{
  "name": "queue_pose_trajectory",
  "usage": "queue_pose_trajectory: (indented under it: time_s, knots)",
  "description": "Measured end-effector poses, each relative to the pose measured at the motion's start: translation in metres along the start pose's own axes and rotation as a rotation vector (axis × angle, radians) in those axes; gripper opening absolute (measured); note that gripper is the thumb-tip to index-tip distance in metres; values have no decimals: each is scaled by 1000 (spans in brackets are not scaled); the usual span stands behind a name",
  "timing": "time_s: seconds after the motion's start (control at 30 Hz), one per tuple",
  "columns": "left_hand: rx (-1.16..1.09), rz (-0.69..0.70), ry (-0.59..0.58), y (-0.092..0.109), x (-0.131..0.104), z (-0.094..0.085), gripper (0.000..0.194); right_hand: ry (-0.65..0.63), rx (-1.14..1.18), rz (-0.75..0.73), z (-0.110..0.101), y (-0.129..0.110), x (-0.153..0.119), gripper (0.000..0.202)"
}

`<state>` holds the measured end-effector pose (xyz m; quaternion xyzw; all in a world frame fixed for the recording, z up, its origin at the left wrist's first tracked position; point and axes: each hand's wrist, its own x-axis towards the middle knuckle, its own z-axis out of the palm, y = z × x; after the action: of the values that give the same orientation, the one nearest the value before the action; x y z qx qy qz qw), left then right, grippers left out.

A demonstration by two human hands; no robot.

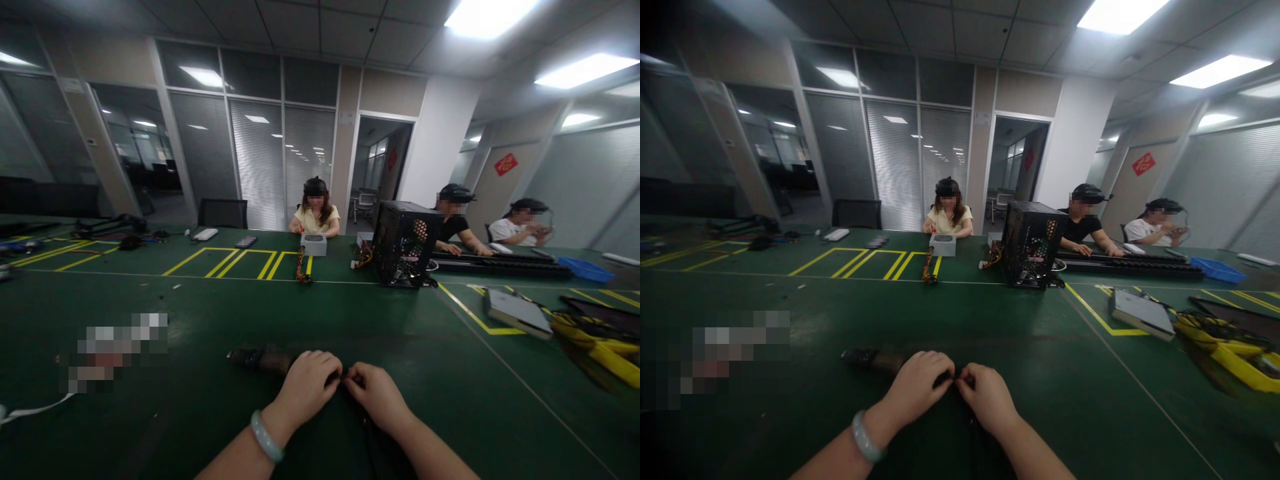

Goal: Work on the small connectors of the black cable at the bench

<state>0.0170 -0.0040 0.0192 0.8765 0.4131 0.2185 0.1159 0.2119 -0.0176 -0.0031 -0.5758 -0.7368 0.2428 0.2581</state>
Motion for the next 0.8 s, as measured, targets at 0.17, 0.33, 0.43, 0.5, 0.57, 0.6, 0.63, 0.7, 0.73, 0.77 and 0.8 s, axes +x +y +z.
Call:
queue_pose_trajectory:
  time_s: [0.17,0.33,0.43,0.5,0.57,0.6,0.63,0.7,0.73,0.77,0.8]
  knots:
    - [19,11,-1,0,-1,1,19,-14,-12,11,-1,-1,-1,11]
    - [11,-7,6,0,-1,0,12,-3,-7,-5,-1,0,-1,11]
    - [20,30,-5,0,0,-1,13,-4,-5,-7,0,0,0,11]
    - [24,31,1,1,-1,-2,15,-13,-2,-5,0,0,0,12]
    - [26,17,16,1,-1,-2,16,-23,2,-1,0,0,0,12]
    - [30,9,21,1,-1,-1,16,-29,5,0,0,0,0,13]
    - [36,7,20,0,-1,-1,14,-35,8,0,0,0,0,13]
    - [52,14,10,0,-1,-1,10,-44,14,-5,-1,-1,1,15]
    - [59,21,8,-1,-1,-1,9,-49,18,-10,-1,-1,1,15]
    - [62,30,9,-1,-1,-1,9,-52,20,-13,-1,-1,1,15]
    - [63,38,11,-2,-1,-1,9,-54,20,-13,-1,-1,2,16]
